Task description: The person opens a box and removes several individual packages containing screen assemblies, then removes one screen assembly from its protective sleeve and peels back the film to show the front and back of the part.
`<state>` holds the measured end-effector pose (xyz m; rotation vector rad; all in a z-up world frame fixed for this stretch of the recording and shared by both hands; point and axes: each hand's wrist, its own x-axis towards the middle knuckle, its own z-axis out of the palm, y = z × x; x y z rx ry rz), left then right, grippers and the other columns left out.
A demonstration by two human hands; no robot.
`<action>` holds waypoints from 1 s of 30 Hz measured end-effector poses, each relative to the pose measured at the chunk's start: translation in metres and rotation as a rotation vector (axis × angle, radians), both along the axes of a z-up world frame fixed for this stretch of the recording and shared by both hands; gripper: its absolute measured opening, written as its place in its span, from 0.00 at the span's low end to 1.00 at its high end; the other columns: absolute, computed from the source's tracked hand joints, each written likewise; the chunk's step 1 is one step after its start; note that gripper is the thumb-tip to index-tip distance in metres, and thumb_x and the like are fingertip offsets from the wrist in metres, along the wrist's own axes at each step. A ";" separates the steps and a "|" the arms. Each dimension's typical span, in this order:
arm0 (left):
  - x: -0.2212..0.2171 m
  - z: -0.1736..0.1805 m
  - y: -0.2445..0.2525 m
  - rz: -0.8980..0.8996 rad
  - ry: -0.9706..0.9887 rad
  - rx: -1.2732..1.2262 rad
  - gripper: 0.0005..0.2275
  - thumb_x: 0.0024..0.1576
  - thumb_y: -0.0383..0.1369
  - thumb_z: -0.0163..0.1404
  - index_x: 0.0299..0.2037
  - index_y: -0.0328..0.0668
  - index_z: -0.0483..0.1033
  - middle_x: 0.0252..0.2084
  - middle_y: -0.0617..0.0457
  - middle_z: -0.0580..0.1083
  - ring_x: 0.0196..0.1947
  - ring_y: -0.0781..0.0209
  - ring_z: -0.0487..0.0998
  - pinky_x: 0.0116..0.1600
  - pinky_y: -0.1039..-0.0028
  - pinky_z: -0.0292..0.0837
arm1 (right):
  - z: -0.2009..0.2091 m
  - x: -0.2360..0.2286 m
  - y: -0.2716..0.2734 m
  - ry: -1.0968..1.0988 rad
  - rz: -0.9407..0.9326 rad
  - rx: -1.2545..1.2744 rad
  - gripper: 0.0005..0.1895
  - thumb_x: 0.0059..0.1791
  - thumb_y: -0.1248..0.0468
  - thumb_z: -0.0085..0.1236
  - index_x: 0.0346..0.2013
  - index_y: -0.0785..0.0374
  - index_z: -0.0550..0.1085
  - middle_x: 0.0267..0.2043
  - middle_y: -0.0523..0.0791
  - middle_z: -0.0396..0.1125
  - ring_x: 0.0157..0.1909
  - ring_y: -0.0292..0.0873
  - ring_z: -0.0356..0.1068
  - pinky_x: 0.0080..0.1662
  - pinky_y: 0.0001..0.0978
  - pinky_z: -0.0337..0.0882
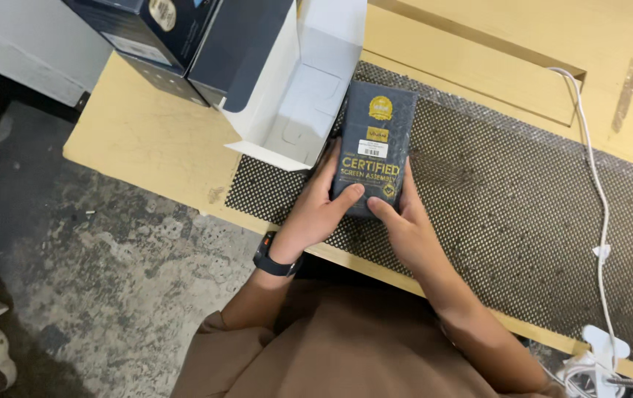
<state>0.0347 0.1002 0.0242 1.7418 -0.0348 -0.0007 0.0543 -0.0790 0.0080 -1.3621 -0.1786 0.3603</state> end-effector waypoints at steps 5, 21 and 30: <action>-0.007 -0.001 -0.002 0.032 -0.046 0.060 0.33 0.65 0.40 0.46 0.75 0.28 0.46 0.75 0.22 0.48 0.74 0.25 0.48 0.74 0.44 0.45 | -0.032 0.002 -0.002 0.007 -0.060 0.056 0.48 0.52 0.78 0.47 0.78 0.63 0.31 0.77 0.61 0.42 0.74 0.54 0.52 0.66 0.44 0.65; -0.054 -0.026 -0.027 0.446 -0.668 0.125 0.21 0.64 0.36 0.48 0.64 0.31 0.69 0.70 0.39 0.63 0.73 0.33 0.57 0.74 0.39 0.50 | -0.045 -0.006 0.032 0.042 -0.211 0.325 0.44 0.51 0.75 0.46 0.79 0.58 0.42 0.74 0.54 0.53 0.72 0.49 0.57 0.67 0.47 0.63; -0.022 -0.032 0.054 0.682 -0.676 0.065 0.39 0.57 0.27 0.57 0.76 0.39 0.44 0.72 0.42 0.52 0.72 0.44 0.54 0.75 0.48 0.53 | -0.041 0.006 0.011 0.079 -0.162 0.241 0.43 0.52 0.72 0.46 0.79 0.56 0.40 0.75 0.56 0.51 0.72 0.55 0.59 0.63 0.53 0.68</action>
